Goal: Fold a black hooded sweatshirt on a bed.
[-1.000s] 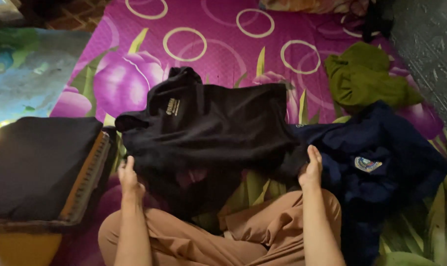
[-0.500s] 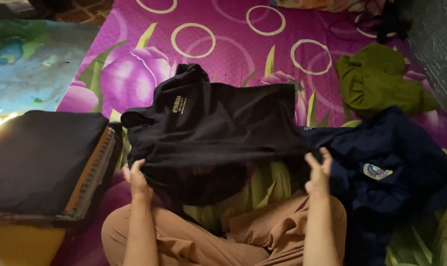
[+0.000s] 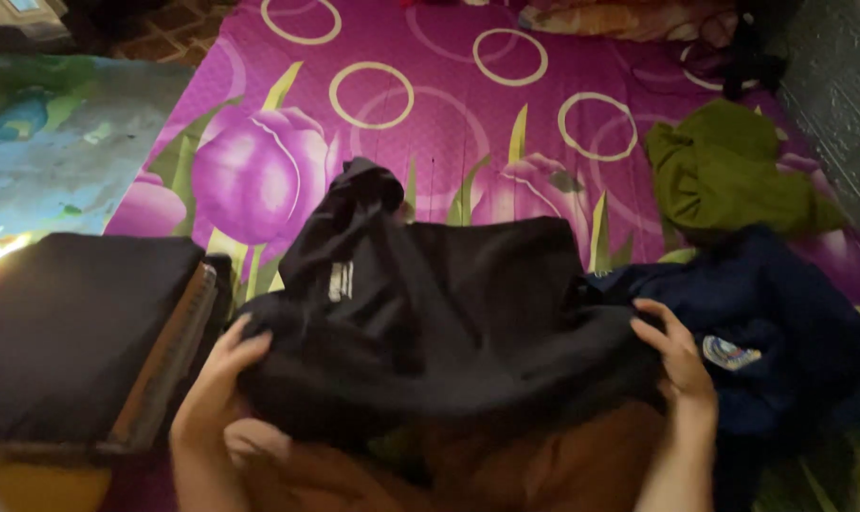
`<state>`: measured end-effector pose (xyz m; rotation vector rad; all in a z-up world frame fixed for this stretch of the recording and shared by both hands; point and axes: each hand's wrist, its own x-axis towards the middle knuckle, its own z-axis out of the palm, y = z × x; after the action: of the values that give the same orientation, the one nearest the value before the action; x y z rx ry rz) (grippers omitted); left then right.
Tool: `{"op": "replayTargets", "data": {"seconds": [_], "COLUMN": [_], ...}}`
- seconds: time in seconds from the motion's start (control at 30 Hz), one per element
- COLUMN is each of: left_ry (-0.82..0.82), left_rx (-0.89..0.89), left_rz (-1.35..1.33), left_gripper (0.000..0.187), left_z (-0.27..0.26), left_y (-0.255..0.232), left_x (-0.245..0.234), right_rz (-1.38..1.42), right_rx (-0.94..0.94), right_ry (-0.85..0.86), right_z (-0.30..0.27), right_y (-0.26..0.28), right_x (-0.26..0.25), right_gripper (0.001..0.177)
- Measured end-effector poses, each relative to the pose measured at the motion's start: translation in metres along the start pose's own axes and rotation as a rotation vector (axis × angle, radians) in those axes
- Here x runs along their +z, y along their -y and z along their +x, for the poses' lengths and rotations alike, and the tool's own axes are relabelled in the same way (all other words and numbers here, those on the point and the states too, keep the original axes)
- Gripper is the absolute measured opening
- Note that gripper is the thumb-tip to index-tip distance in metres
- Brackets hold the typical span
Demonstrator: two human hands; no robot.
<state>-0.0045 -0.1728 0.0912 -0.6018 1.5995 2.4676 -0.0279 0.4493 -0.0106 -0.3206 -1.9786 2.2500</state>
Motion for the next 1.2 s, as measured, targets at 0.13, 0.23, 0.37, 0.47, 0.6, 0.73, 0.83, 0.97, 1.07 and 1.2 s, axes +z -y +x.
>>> {"op": "replayTargets", "data": {"seconds": [0.13,0.23,0.37,0.47,0.6,0.73,0.83,0.97,1.07,1.2], "left_ry": [0.095,-0.025,0.056,-0.119,-0.619,-0.353,-0.328,-0.078,0.047,0.244], "left_rx": [0.153,0.317,0.479,0.623,0.396,0.427,0.713,0.281,0.195,0.398], "left_rz": [0.048,0.172,0.074,0.37,1.157,1.278,1.452,0.536,0.021,-0.477], "left_gripper": [0.045,0.048,0.062,0.059,0.069,0.074,0.052,0.045,0.042,0.053], "left_z": [0.157,0.231,0.256,0.276,0.244,0.203,0.211,0.257,0.33,0.362], "left_y": [0.011,-0.019,-0.04,0.014,0.083,0.058,0.061,0.019,-0.019,-0.055], "left_x": [0.005,0.05,0.081,0.017,-0.079,-0.033,-0.023,-0.007,-0.01,0.019], "right_rz": [0.092,0.166,0.472,0.145,-0.72,-0.895,-0.978,-0.456,-0.348,-0.113], "right_rx": [0.053,0.104,-0.016,-0.049,-0.022,0.0,-0.634,-0.146,-0.087,0.001], "right_ry": [-0.065,-0.184,-0.191,-0.2,-0.269,-0.141,-0.11,-0.117,-0.167,-0.398], "right_z": [0.105,0.188,0.216,0.209,0.172,0.153,0.167,0.226,0.281,0.32], "right_y": [-0.032,-0.051,-0.052,-0.105,-0.147,-0.104,-0.106,-0.129,-0.116,-0.106], "right_x": [0.026,0.038,0.058,0.042,0.018,0.045,0.048,0.03,0.026,0.028], "right_gripper": [0.038,0.04,0.045,0.058,0.069,0.055,0.031,0.036,0.033,0.036]}}
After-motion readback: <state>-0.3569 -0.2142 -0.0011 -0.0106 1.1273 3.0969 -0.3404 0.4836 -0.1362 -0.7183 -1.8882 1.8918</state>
